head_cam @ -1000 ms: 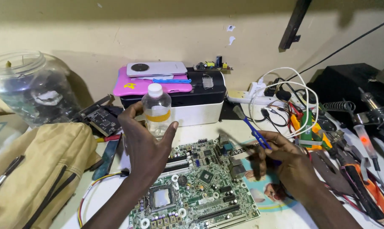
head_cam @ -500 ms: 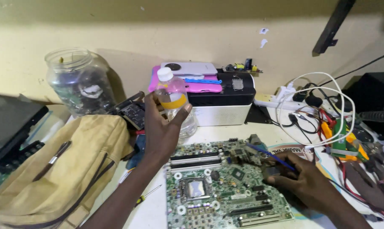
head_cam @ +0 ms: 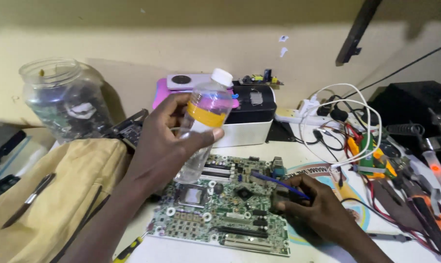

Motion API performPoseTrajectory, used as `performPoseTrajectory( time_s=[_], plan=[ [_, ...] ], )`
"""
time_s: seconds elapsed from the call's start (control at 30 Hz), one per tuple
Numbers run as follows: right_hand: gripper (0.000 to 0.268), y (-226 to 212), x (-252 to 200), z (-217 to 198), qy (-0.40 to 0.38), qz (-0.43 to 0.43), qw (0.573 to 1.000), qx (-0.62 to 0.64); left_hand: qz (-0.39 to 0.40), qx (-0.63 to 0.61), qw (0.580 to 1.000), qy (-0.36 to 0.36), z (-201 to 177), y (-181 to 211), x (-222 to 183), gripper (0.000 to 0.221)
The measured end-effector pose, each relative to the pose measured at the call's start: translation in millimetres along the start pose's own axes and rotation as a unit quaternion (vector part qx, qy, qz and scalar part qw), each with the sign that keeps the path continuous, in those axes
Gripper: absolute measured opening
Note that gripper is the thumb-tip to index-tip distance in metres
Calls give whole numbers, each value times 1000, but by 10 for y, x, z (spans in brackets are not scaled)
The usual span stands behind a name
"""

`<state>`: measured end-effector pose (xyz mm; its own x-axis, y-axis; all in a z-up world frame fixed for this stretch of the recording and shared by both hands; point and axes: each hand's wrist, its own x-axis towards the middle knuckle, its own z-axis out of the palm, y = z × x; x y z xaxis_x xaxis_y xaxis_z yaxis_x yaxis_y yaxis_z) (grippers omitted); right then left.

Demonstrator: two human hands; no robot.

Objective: Cleaning a computer motherboard using a brush and cleaning solution on a repair workbench.

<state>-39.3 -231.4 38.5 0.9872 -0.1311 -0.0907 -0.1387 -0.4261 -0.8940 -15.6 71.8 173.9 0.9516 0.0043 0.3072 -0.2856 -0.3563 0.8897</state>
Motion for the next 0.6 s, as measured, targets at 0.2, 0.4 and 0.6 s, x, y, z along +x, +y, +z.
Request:
performPoseTrajectory(
  time_s=[0.2,0.4,0.6],
  plan=[
    [31,-223,-81,-416,69,34,987,140,-20,238,946,-220,195,-37,-60,88],
    [26,-95,27,-660,174,29,972,153,77,392,872,-284,342,-123,-141,81],
    [49,-340,-83,-666,174,67,950,250,141,505,803,-285,436,-279,-156,73]
  ],
)
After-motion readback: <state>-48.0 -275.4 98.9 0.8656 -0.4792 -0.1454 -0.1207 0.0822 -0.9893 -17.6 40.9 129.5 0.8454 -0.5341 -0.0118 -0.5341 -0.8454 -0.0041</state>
